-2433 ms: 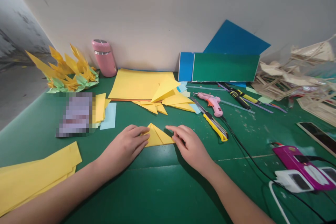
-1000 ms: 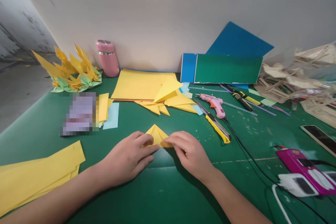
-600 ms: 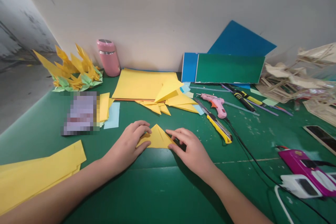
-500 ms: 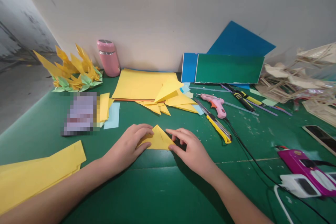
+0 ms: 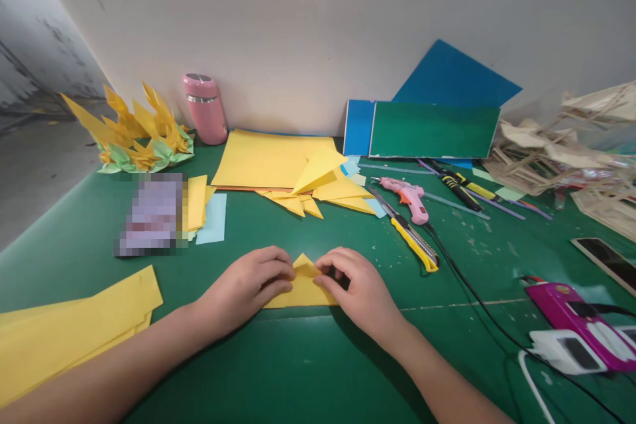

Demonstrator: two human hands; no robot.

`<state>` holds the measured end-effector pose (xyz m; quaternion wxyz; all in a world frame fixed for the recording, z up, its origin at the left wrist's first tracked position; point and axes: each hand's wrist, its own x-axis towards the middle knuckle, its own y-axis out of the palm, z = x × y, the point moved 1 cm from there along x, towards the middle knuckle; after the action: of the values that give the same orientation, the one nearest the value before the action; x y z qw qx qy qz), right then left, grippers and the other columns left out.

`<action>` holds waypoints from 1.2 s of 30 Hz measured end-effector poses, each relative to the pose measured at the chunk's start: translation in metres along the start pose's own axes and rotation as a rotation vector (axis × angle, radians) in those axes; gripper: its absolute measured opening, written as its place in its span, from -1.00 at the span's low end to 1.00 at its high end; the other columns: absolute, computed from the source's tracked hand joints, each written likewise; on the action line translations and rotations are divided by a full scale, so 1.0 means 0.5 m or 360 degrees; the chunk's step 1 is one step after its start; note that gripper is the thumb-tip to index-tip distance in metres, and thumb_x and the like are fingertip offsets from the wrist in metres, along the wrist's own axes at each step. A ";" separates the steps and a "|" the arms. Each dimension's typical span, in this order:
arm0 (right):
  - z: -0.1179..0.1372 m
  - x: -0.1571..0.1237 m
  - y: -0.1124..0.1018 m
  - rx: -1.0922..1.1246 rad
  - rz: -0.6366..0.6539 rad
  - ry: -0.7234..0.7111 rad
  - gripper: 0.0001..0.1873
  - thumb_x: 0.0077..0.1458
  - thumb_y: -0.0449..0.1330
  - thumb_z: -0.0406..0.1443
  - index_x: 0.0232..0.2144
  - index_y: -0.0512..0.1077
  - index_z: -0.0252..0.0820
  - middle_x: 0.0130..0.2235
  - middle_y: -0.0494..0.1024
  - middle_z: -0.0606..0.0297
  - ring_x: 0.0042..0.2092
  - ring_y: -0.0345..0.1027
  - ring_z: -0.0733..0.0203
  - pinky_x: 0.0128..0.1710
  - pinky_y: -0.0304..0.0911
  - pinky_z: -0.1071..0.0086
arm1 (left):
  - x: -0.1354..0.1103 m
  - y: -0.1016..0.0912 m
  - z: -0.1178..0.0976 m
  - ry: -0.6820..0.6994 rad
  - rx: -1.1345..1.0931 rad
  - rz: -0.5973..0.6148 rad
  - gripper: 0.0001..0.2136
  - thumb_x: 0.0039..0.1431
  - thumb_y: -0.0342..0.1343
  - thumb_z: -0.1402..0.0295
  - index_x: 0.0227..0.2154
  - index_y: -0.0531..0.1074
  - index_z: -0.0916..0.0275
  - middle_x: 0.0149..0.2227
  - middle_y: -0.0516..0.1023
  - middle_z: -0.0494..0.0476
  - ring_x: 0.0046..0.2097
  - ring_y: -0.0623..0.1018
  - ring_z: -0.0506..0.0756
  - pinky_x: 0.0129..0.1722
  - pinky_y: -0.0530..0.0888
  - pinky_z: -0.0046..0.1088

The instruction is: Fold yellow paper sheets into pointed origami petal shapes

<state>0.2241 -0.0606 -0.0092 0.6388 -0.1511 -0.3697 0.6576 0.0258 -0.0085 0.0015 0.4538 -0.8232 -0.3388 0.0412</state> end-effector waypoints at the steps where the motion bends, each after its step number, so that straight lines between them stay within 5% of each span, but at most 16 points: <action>1: 0.001 -0.002 0.000 0.0004 -0.0007 -0.0036 -0.87 0.08 0.18 -0.46 -0.41 0.41 -0.13 -0.40 0.48 0.32 -0.34 0.34 0.20 -0.36 0.24 0.38 | 0.001 0.000 -0.002 0.0019 0.0019 -0.0003 -0.81 0.30 -0.08 0.43 -0.34 0.43 0.20 -0.25 0.50 0.10 -0.22 0.52 0.06 -0.20 0.46 -0.44; 7: 0.004 -0.009 -0.001 -0.0030 0.0004 -0.0286 -0.83 0.19 0.04 -0.43 -0.36 0.40 -0.14 -0.34 0.51 0.24 -0.31 0.36 0.19 -0.35 0.26 0.38 | -0.004 0.004 -0.008 -0.0046 0.0183 -0.0038 -0.87 0.28 -0.11 0.46 -0.33 0.33 0.19 -0.35 0.48 0.05 -0.32 0.46 0.07 -0.32 0.42 -0.44; 12: 0.002 -0.012 -0.002 -0.0153 0.0026 -0.0437 -0.74 0.23 -0.04 -0.46 -0.34 0.41 -0.13 -0.33 0.51 0.23 -0.30 0.36 0.19 -0.32 0.26 0.37 | -0.006 0.006 -0.015 0.0158 0.0400 0.0039 -0.79 0.34 -0.18 0.47 -0.31 0.35 0.22 -0.32 0.48 0.10 -0.29 0.44 0.08 -0.29 0.40 -0.42; 24: -0.001 -0.015 -0.003 -0.0287 0.0001 -0.0534 -0.74 0.29 -0.02 -0.38 -0.28 0.48 -0.17 -0.33 0.51 0.22 -0.32 0.37 0.20 -0.35 0.22 0.39 | -0.006 0.008 -0.016 0.0285 0.0740 0.0050 -0.73 0.38 -0.22 0.47 -0.33 0.38 0.24 -0.33 0.50 0.09 -0.33 0.45 0.08 -0.33 0.39 -0.44; 36: -0.002 -0.022 -0.001 -0.0445 0.0039 -0.0596 -0.68 0.29 -0.05 -0.41 -0.30 0.51 -0.21 -0.38 0.45 0.24 -0.36 0.32 0.24 -0.43 0.16 0.46 | -0.016 0.001 -0.013 0.0368 0.0570 0.0106 -0.74 0.37 -0.19 0.50 -0.28 0.42 0.24 -0.27 0.45 0.11 -0.28 0.42 0.06 -0.30 0.38 -0.47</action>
<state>0.2265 -0.0707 -0.0125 0.5238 -0.1179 -0.5674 0.6243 0.0224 -0.0181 0.0032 0.6270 -0.7393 -0.2445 0.0211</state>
